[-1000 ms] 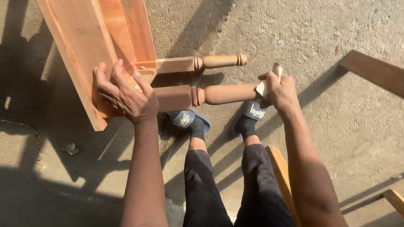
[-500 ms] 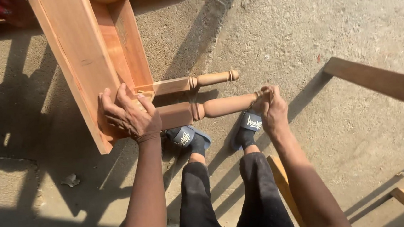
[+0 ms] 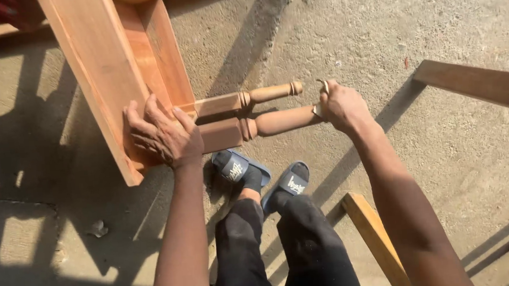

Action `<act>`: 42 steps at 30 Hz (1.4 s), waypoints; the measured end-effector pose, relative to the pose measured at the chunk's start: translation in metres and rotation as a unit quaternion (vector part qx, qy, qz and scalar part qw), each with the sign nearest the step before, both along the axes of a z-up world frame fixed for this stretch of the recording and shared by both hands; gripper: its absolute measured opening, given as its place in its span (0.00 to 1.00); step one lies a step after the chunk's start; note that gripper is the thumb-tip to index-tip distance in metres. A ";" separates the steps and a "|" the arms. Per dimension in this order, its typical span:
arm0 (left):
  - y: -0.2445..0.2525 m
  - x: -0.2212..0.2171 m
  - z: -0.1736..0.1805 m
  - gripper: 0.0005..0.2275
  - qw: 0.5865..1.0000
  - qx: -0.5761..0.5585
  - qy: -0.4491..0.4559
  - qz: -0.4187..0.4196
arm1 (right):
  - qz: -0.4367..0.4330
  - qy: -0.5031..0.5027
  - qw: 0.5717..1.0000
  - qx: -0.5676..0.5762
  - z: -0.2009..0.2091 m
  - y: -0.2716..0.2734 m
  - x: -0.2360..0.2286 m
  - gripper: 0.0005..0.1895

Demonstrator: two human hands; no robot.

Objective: Sanding the wooden seat and legs of a chair using sandpaper and a cloth to wipe away dust.

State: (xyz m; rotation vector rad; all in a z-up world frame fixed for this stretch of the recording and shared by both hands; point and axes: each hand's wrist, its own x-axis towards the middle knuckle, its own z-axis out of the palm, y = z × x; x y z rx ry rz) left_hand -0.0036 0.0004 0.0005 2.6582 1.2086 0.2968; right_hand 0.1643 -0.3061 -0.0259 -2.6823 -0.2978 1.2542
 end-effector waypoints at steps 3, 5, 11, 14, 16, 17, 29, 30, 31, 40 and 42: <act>-0.002 -0.004 -0.007 0.18 1.000 -0.004 -0.029 -0.002 | -0.009 -0.089 0.984 0.153 0.007 -0.017 -0.022 0.16; -0.001 -0.002 -0.004 0.18 1.000 0.010 -0.023 -0.007 | -0.010 -0.082 0.986 0.143 0.016 0.003 -0.009 0.16; 0.003 -0.003 -0.006 0.17 0.998 0.008 -0.058 -0.019 | 0.065 -0.150 0.985 0.060 -0.017 -0.009 -0.012 0.18; 0.002 -0.009 -0.008 0.17 0.996 0.009 -0.087 -0.029 | -0.012 -0.250 0.959 0.136 -0.074 -0.069 -0.077 0.25; 0.000 -0.014 -0.012 0.17 0.990 0.019 -0.137 -0.039 | -0.096 -0.287 0.934 0.191 -0.103 -0.085 -0.106 0.30; -0.002 -0.021 -0.013 0.14 0.981 0.054 -0.161 -0.092 | -0.299 -0.191 0.866 0.353 -0.104 -0.082 -0.120 0.29; -0.181 -0.043 -0.061 0.27 0.765 -0.215 -0.246 -0.554 | -0.516 -0.073 0.521 0.676 -0.135 -0.015 -0.186 0.35; -0.185 -0.041 -0.073 0.20 0.734 -0.288 -0.263 -0.556 | -0.483 -0.084 0.537 0.687 -0.134 -0.015 -0.189 0.36; -0.183 -0.042 -0.083 0.20 0.731 -0.284 -0.266 -0.561 | -0.480 -0.090 0.533 0.690 -0.132 -0.022 -0.191 0.36; -0.166 -0.033 -0.039 0.08 0.740 -0.273 -0.010 -0.614 | -0.126 -0.217 0.807 0.534 -0.060 -0.080 -0.176 0.38; -0.165 -0.029 -0.035 0.11 0.730 -0.251 0.020 -0.635 | -0.221 0.059 0.788 0.572 -0.075 -0.086 -0.151 0.28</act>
